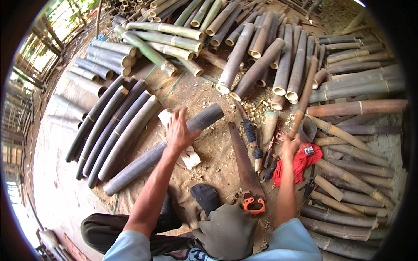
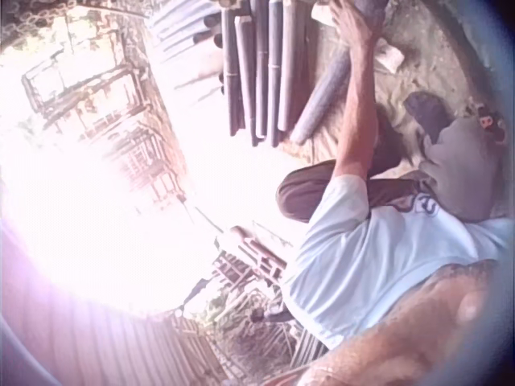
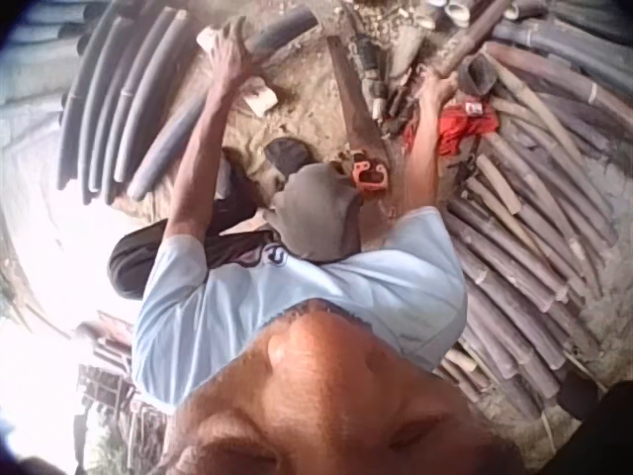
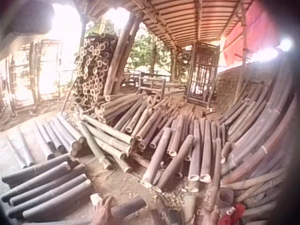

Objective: The person saws a section of bamboo while sitting on the ground, then moves several other bamboo poles to the side.

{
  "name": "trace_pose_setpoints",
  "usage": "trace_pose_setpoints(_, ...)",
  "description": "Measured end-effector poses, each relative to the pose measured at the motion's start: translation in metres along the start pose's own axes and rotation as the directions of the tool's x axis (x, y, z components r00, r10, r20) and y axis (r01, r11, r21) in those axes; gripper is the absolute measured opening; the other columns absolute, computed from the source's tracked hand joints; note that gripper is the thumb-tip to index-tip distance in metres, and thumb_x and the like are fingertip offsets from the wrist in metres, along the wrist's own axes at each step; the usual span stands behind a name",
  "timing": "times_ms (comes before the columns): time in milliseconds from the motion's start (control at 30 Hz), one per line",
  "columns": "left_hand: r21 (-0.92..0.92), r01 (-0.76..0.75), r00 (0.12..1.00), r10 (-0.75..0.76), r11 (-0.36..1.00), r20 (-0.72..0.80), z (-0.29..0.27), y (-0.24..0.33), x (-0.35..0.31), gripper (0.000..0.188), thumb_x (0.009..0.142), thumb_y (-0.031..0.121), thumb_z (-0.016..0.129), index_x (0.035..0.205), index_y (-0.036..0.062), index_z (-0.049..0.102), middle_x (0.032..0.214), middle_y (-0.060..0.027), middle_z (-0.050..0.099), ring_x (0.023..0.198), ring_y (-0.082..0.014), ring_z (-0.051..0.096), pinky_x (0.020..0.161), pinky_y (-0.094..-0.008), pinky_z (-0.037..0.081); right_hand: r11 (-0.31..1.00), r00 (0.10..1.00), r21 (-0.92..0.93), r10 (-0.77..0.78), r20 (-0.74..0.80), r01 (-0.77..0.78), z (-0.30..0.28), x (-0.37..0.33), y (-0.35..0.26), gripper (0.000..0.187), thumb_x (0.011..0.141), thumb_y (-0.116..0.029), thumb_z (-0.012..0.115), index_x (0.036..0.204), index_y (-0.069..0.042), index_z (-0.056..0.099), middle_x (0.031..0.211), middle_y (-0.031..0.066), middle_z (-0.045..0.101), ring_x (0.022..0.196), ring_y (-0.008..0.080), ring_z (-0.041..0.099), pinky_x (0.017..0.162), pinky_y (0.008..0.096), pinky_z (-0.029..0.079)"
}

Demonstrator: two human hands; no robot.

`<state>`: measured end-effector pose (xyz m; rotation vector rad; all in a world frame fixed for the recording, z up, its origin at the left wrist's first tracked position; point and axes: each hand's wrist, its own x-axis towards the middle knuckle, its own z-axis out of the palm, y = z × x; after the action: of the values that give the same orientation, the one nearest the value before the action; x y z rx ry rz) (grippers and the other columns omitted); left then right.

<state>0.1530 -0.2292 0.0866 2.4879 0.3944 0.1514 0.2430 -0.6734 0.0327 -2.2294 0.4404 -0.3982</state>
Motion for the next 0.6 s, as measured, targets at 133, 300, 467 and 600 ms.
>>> trace_pose_setpoints(133,0.106,0.017,0.997,-0.01,0.994,-0.071,0.04,-0.045,-0.039,0.1,0.062,0.031,0.092,0.145,0.007,0.042,0.144,-0.0181,0.049,0.136,-0.0348,0.044,0.113,-0.0487,0.034,0.769,0.924,-0.589,-0.371,-0.095,0.249,-0.013,0.033,-0.013,0.062,0.091,-0.026,0.071,0.139,0.007,0.047,0.122,0.0284,0.06,0.111,0.0427,0.06,0.1,0.0477,0.046)
trace_pose_setpoints(300,0.102,0.038,0.998,-0.032,0.994,-0.061,0.033,-0.043,-0.031,0.097,0.063,0.031,0.092,0.144,0.0098,0.044,0.146,-0.0151,0.049,0.139,-0.0315,0.043,0.113,-0.0479,0.034,0.749,0.854,-0.41,-0.461,0.242,0.521,-0.041,-0.129,-0.019,0.051,0.096,-0.027,0.065,0.133,0.005,0.05,0.119,0.0281,0.058,0.107,0.045,0.058,0.094,0.0517,0.046)
trace_pose_setpoints(467,0.135,-0.005,0.996,-0.006,0.991,0.084,0.045,-0.027,0.001,0.079,0.064,0.026,0.091,0.13,0.0096,0.051,0.134,-0.0118,0.059,0.126,-0.0291,0.054,0.108,-0.0534,0.037,0.661,0.792,-0.494,-0.266,0.55,0.565,-0.086,-0.302,0.115,0.028,0.092,-0.032,0.065,0.099,-0.006,0.057,0.107,0.0174,0.059,0.109,0.0394,0.056,0.09,0.0524,0.045)
trace_pose_setpoints(600,0.12,0.086,0.934,-0.122,0.989,0.335,0.023,-0.048,0.017,0.058,0.065,0.03,0.085,0.115,0.0078,0.063,0.119,-0.0119,0.067,0.12,-0.0275,0.058,0.105,-0.0531,0.039,0.74,0.771,-0.413,-0.218,0.599,0.531,-0.101,-0.341,0.121,0.028,0.091,-0.029,0.062,0.107,-0.006,0.063,0.116,0.0146,0.059,0.116,0.0384,0.053,0.097,0.0533,0.042)
